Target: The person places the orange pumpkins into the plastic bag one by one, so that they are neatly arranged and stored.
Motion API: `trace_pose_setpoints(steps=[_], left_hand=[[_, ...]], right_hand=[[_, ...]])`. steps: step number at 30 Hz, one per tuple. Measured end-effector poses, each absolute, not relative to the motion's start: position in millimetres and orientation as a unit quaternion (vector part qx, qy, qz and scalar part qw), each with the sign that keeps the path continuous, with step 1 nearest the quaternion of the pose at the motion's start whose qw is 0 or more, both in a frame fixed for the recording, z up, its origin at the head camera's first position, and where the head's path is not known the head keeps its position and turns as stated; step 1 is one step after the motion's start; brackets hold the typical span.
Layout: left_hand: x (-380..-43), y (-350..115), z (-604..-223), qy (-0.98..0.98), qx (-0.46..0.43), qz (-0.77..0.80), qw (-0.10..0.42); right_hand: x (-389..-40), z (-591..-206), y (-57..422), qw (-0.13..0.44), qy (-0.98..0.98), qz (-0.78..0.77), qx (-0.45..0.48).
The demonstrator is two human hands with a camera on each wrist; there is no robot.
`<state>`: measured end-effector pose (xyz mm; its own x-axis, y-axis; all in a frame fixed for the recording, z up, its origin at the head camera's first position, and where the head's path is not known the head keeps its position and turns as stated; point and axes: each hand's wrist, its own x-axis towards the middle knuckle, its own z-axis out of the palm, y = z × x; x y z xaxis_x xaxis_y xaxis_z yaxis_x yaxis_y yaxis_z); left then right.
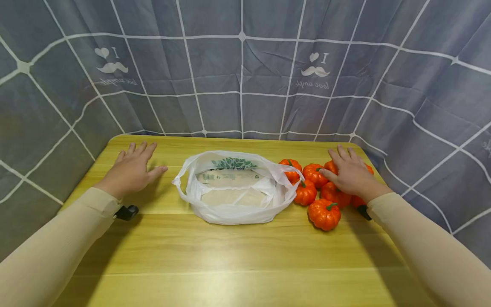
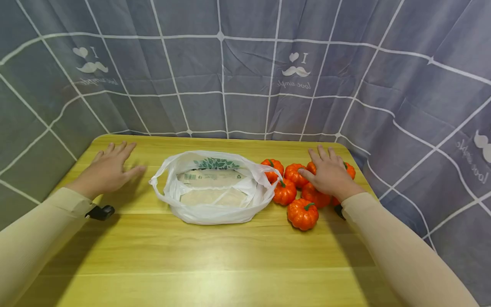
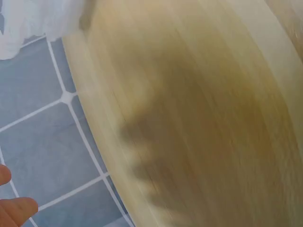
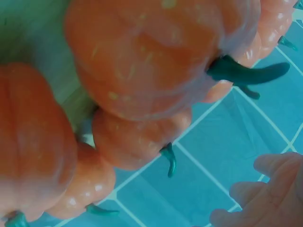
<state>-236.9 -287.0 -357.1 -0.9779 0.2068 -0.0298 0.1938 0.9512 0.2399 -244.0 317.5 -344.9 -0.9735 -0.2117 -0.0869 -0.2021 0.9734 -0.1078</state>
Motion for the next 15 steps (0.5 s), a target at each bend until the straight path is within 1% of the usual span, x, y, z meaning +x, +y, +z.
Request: trace_pose_setpoints(steps=[6, 10, 15], left_hand=[[-232, -278, -358, 0.976, 0.125, 0.176, 0.017], [-225, -265, -356, 0.963, 0.155, 0.220, 0.021], [-215, -250, -354, 0.948, 0.188, 0.255, 0.033]], right_hand=[[-245, -344, 328, 0.035, 0.992, -0.044, -0.115], [-244, -344, 338, 0.022, 0.992, -0.056, -0.112], [-240, -342, 346, 0.038, 0.991, -0.085, -0.092]])
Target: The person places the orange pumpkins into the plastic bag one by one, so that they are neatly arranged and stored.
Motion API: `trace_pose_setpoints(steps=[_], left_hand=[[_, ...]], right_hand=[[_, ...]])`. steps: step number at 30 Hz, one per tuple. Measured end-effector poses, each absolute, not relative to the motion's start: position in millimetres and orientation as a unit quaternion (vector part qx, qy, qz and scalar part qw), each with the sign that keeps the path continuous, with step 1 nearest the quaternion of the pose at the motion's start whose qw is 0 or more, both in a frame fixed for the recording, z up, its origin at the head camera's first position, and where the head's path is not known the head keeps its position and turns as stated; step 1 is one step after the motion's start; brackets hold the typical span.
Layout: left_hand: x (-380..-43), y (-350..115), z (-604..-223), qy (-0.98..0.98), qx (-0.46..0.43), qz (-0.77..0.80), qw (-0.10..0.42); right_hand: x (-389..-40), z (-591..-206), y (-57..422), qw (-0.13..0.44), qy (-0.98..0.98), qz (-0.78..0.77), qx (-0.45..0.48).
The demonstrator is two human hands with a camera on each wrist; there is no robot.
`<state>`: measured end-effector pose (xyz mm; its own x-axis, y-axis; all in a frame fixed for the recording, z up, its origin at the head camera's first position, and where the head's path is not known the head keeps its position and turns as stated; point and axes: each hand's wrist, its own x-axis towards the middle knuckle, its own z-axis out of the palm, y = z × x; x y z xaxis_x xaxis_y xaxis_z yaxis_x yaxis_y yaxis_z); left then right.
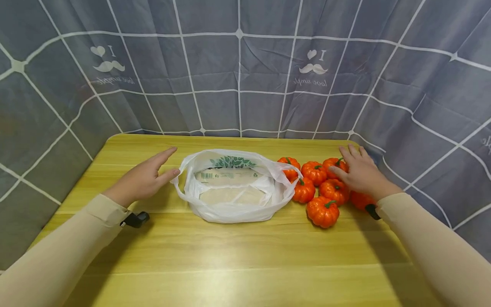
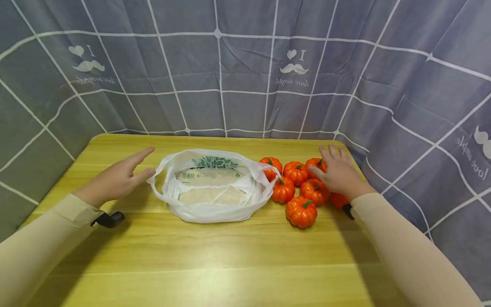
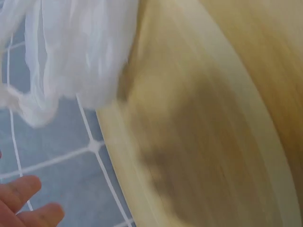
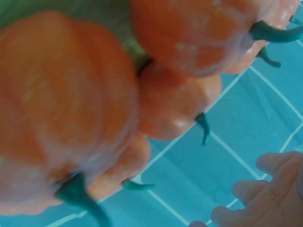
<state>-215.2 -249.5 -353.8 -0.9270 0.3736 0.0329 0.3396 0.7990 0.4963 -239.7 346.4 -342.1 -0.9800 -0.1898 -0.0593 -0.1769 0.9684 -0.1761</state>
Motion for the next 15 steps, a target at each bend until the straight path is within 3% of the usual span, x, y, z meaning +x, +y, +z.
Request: trace_pose_setpoints(steps=[15], left_hand=[[-208, -218, -367, 0.937, 0.215, 0.265, 0.068]], right_hand=[[-232, -349, 388, 0.073, 0.987, -0.126, -0.064]])
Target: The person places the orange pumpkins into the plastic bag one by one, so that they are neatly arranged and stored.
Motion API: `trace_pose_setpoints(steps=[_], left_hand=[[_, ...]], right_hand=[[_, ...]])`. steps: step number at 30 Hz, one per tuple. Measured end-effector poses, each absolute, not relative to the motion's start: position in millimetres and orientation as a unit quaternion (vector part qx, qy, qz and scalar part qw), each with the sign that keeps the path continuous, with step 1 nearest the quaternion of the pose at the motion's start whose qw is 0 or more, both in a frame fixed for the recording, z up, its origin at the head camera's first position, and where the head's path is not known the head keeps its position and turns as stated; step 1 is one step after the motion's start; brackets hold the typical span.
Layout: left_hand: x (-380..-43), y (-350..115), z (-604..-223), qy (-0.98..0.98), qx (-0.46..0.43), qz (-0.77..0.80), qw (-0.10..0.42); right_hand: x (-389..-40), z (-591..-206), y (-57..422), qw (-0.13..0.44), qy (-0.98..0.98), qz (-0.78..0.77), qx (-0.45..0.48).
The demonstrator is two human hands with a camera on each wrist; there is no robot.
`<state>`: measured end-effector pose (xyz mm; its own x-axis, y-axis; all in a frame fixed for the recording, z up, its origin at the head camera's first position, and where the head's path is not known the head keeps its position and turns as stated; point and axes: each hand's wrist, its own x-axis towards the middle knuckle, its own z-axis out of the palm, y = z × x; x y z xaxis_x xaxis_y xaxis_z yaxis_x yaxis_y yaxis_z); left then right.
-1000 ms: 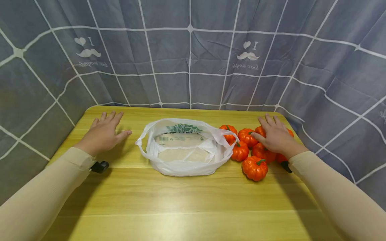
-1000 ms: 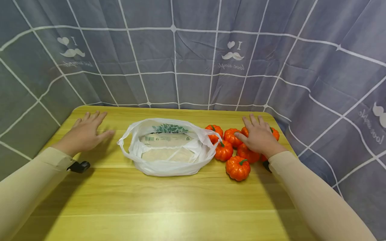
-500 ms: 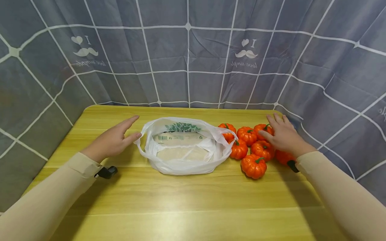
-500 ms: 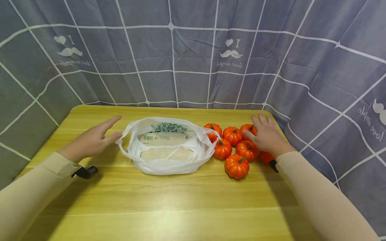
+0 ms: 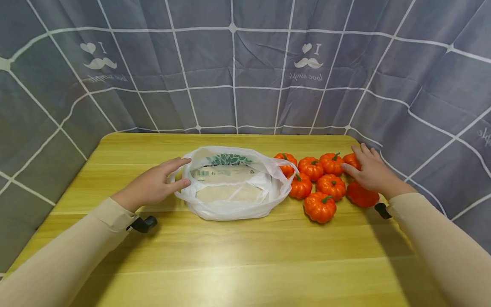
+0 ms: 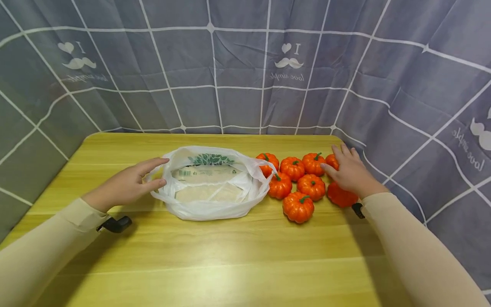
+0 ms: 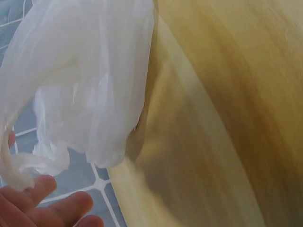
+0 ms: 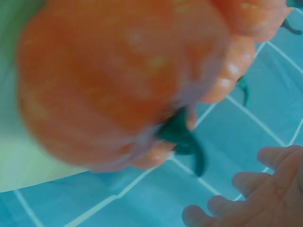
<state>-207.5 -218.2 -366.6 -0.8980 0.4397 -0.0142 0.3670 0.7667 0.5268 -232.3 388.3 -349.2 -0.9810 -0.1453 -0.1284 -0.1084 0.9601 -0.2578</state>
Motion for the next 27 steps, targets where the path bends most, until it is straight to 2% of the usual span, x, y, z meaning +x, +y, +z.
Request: trace_pose_setpoints(steps=[10, 17, 27], left_hand=[[-210, -214, -371, 0.941, 0.196, 0.265, 0.072], [-212, -213, -377, 0.943, 0.180, 0.267, 0.077], [-210, -214, -381, 0.945, 0.168, 0.268, 0.087]], right_hand=[[-228, -355, 416, 0.085, 0.982, -0.163, -0.045], [-213, -364, 430, 0.076, 0.971, -0.213, -0.081], [-192, -382, 440, 0.121, 0.955, -0.258, -0.081]])
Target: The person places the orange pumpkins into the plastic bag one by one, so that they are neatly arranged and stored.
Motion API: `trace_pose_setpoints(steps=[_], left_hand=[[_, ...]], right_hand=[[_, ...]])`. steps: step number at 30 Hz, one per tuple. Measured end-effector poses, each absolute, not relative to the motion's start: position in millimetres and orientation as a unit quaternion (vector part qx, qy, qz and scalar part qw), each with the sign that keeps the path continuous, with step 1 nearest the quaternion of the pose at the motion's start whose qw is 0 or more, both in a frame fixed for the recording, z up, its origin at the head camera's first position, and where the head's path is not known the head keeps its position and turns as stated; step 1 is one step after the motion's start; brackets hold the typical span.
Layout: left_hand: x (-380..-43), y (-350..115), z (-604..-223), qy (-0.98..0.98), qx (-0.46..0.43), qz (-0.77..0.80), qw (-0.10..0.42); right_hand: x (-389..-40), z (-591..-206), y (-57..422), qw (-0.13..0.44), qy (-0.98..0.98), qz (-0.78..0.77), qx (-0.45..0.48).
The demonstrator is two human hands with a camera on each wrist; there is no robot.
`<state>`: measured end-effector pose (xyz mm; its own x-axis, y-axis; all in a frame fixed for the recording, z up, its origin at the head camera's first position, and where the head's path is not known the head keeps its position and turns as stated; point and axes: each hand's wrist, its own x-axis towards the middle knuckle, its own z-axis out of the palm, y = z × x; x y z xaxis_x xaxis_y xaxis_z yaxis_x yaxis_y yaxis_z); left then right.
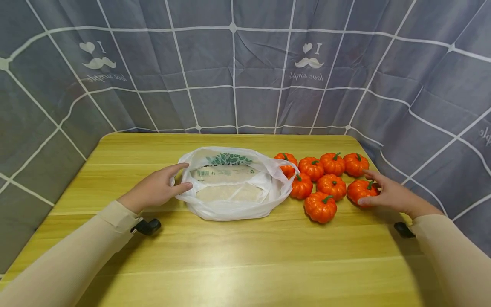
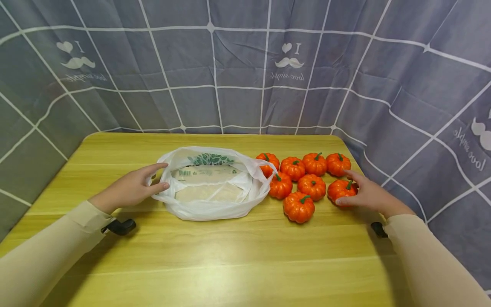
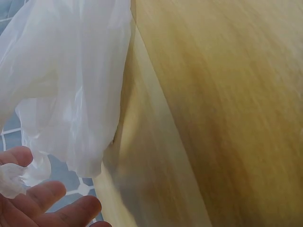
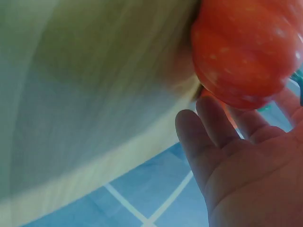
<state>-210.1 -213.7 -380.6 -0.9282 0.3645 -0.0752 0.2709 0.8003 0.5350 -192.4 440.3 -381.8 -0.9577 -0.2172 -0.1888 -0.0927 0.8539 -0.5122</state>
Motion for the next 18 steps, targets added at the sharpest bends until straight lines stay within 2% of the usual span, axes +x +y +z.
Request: trace_pose_setpoints(steps=[10, 18], left_hand=[[-209, -217, -381, 0.944, 0.162, 0.272, 0.094], [-208, -217, -380, 0.944, 0.159, 0.272, 0.095]], right_hand=[[-189, -394, 435, 0.095, 0.953, -0.277, -0.083], [-187, -402, 437, 0.115, 0.931, -0.339, -0.075]])
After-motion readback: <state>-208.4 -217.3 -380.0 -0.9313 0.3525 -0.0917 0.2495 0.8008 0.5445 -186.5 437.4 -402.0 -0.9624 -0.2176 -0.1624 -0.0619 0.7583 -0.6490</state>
